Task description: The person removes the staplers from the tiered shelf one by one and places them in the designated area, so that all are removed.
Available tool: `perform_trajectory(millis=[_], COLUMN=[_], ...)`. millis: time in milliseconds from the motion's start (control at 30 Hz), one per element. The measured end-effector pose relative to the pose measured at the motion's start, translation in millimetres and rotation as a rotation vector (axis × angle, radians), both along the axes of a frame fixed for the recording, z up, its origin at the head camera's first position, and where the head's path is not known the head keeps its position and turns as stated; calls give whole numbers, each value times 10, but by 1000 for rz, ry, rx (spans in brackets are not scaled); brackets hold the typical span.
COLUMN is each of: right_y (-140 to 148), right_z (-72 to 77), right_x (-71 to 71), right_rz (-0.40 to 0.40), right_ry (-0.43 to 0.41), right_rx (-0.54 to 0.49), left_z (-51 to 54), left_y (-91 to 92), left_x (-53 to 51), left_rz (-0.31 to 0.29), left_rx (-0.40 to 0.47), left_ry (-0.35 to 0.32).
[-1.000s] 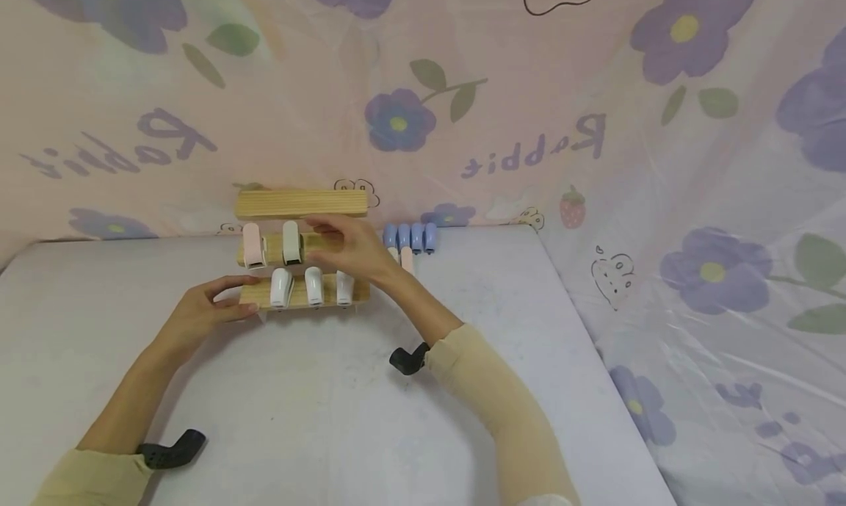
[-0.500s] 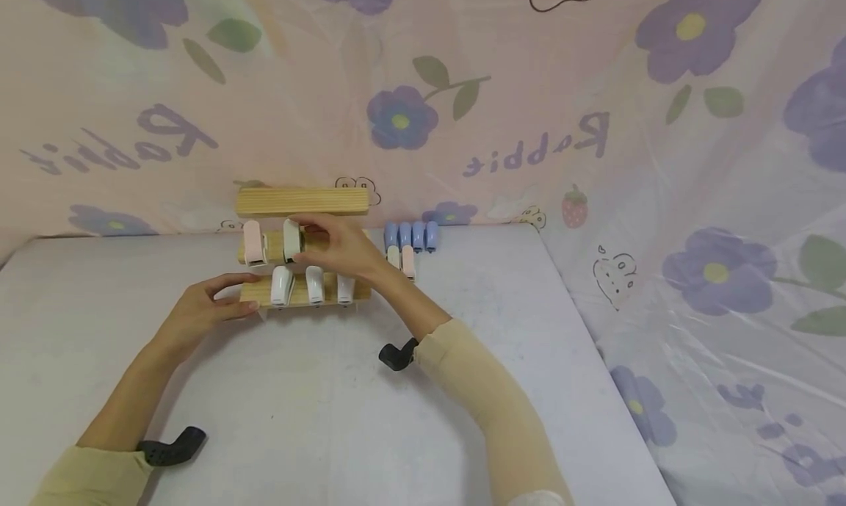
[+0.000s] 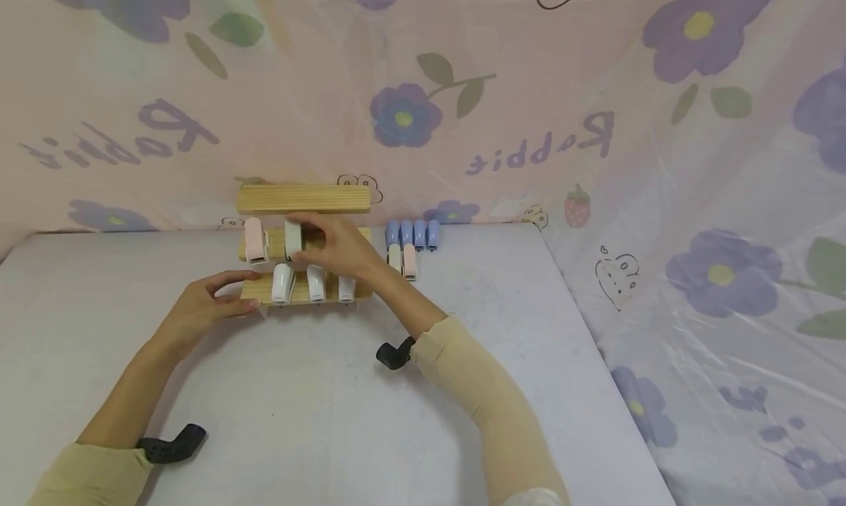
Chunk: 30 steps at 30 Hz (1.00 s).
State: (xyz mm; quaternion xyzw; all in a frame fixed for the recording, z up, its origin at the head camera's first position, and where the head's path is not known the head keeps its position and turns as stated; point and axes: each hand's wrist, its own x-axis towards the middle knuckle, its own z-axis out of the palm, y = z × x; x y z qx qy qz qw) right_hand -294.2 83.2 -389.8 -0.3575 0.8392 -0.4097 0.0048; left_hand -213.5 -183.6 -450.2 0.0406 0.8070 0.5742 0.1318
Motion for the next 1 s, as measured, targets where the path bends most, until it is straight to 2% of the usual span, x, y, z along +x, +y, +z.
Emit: perform_trajectory(millis=[400, 633, 800, 1000], right_y=[58, 183, 267, 358], right_z=[15, 41, 34, 17], right_x=[31, 57, 59, 47], right_rz=[-29, -77, -83, -67], right_ry=[-23, -77, -115, -99], right_rx=[-20, -13, -45, -91], left_z=[-1, -3, 1, 10], left_y=[12, 12, 16, 15], left_x=[18, 7, 6, 15], left_rz=[2, -3, -2, 5], left_rx=[63, 90, 69, 50], left_ry=[-22, -12, -10, -13])
